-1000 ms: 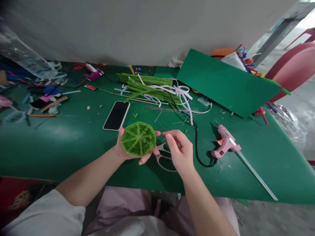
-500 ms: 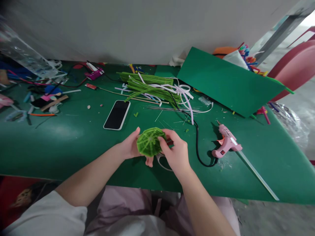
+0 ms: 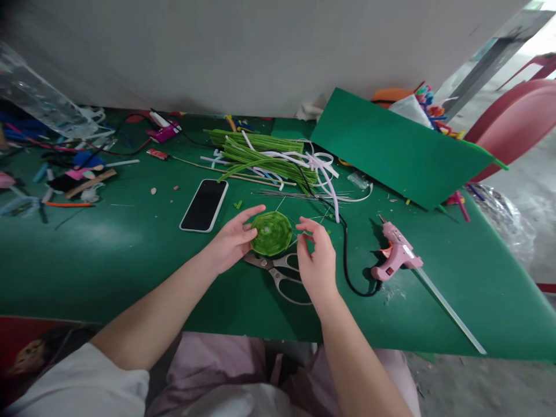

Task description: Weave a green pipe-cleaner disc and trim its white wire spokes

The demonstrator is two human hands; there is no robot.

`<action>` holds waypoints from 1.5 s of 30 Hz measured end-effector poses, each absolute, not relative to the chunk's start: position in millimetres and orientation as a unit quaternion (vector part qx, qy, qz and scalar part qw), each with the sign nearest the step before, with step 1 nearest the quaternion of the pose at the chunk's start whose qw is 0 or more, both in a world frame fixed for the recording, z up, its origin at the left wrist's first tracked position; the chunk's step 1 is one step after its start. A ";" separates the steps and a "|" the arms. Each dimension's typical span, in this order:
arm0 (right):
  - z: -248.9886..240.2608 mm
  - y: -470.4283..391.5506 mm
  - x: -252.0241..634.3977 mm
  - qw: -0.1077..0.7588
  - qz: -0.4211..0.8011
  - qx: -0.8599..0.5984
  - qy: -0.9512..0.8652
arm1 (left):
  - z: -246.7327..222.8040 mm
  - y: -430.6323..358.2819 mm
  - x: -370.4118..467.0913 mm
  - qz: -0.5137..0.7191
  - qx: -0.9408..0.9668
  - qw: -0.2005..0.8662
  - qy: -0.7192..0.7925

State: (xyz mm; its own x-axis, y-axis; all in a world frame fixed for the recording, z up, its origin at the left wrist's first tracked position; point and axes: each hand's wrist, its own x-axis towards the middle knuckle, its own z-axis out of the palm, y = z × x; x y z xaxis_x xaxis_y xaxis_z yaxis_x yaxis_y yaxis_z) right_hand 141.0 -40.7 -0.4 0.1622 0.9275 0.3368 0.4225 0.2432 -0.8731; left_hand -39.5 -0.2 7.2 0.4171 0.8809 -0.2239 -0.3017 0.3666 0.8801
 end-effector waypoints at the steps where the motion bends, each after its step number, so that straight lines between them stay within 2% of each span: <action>1: -1.6 -39.8 141.9 0.518 0.257 -0.570 -0.583 | 8.3 2.0 -42.6 0.398 0.424 0.720 0.379; 4: -2.3 -39.6 144.5 0.514 0.272 -0.588 -0.562 | 10.8 10.0 -55.1 0.372 0.481 0.691 0.391; 9: 2.4 -42.6 146.2 0.461 0.298 -0.616 -0.566 | 7.3 23.0 -75.7 0.311 0.536 0.641 0.454; 15: 6.0 -42.9 149.7 0.452 0.299 -0.622 -0.565 | -1.3 28.9 -90.5 0.311 0.661 0.349 0.587; 18: 7.5 -42.3 153.6 0.454 0.291 -0.631 -0.557 | -0.4 29.0 -94.8 0.381 0.670 0.275 0.576; 22: 9.2 -42.3 156.6 0.442 0.282 -0.644 -0.558 | 1.5 24.1 -87.8 0.381 0.702 0.273 0.536; 27: 8.1 -42.9 155.9 0.425 0.288 -0.641 -0.571 | -3.9 18.3 -70.1 0.195 0.771 0.314 0.518; 30: 7.4 -42.9 155.9 0.419 0.288 -0.638 -0.579 | -8.4 20.4 -65.8 0.138 0.779 0.324 0.520; 38: 8.4 -43.1 155.9 0.419 0.285 -0.636 -0.582 | -6.1 22.6 -67.9 0.172 0.787 0.277 0.524; 45: 10.2 -43.2 155.0 0.437 0.317 -0.631 -0.558 | 2.8 16.0 -70.0 0.296 0.774 0.274 0.488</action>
State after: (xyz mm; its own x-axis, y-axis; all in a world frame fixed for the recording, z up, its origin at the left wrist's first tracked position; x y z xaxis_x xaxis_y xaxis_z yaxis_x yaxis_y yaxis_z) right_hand 155.0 -43.2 10.2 0.1770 0.9803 0.0878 0.4276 0.0038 -0.9040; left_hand -70.0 16.0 2.8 0.3481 0.9180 0.1900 0.5932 -0.3726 0.7136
